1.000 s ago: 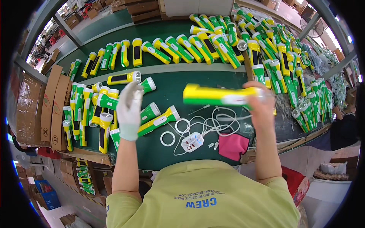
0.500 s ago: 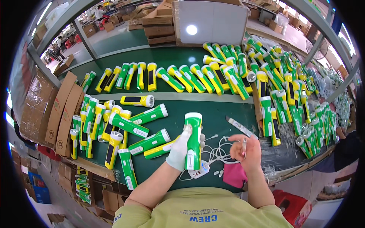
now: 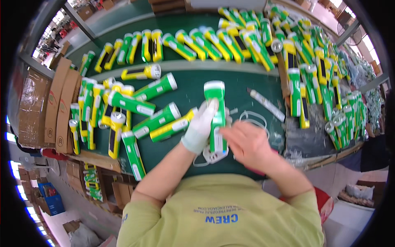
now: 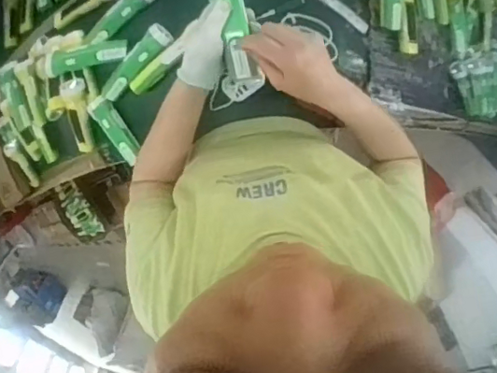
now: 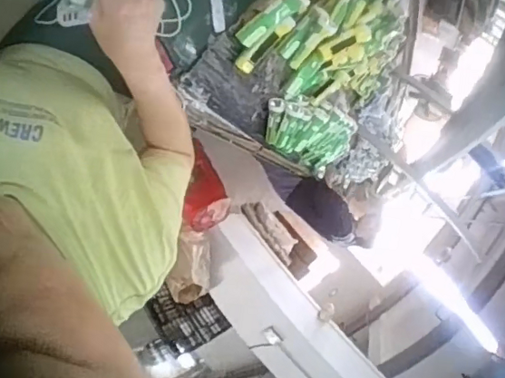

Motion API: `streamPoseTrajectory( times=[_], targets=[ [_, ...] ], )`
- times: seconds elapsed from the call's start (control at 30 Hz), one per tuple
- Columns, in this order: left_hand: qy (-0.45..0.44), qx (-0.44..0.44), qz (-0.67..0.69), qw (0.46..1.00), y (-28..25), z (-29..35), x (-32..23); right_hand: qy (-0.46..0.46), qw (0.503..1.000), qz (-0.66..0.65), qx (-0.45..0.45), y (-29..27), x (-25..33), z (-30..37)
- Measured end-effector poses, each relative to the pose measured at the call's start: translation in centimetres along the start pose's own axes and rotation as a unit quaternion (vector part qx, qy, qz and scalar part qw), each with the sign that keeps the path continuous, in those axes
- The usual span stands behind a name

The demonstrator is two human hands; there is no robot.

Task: Testing flashlight functionality and sorting them on an assembly line.

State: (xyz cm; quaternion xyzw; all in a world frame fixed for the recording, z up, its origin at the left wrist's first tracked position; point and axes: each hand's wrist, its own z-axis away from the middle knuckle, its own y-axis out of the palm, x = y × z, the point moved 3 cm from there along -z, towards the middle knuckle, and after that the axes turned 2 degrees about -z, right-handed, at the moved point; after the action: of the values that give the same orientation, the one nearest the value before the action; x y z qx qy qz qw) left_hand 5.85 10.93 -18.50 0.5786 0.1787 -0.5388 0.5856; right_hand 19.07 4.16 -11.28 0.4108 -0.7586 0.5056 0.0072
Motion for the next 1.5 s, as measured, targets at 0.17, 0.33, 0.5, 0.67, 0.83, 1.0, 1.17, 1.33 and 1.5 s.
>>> streamPoseTrajectory(
  times=[0.17, 0.33, 0.5, 0.67, 0.83, 1.0, 1.17, 1.33, 1.5],
  targets=[
    [0.063, -0.022, -0.101, 0.993, 1.5, -1.6, -1.3, -0.05, 0.996, 0.076, 0.021, 0.1, -2.1, -2.1],
    [0.16, 0.062, -0.094, 0.981, 2.5, -0.2, -3.5, 0.137, 0.937, -0.317, 0.04, 0.0, -3.0, -0.7],
    [0.058, 0.076, -0.038, 0.995, 2.2, -1.1, 0.1, 0.132, 0.934, -0.322, 0.077, 1.1, -2.1, 2.7],
    [0.037, -0.001, 0.014, 0.999, 2.2, -2.0, -2.0, 0.052, 0.98, -0.178, 0.066, 2.2, 1.6, 4.4],
    [-0.051, 0.003, 0.108, 0.993, 1.4, -3.4, -1.8, 0.067, 0.965, -0.237, 0.095, 1.9, 1.8, 4.3],
    [-0.043, 0.026, 0.124, 0.991, 1.1, -4.3, -1.5, 0.075, 0.972, -0.22, 0.042, 2.8, 1.6, 4.5],
    [0.028, 0.01, 0.022, 0.999, 0.9, -3.1, -2.8, 0.02, 0.986, -0.143, 0.089, 4.2, 0.9, 5.8],
    [0.038, -0.014, -0.036, 0.999, 1.5, -1.1, -3.2, 0.01, 0.976, -0.21, 0.058, 4.7, 1.1, 5.2],
    [0.146, 0.041, -0.122, 0.981, 1.7, 0.2, -2.2, 0.143, 0.924, -0.353, -0.046, 4.3, 1.1, 4.5]
  ],
)
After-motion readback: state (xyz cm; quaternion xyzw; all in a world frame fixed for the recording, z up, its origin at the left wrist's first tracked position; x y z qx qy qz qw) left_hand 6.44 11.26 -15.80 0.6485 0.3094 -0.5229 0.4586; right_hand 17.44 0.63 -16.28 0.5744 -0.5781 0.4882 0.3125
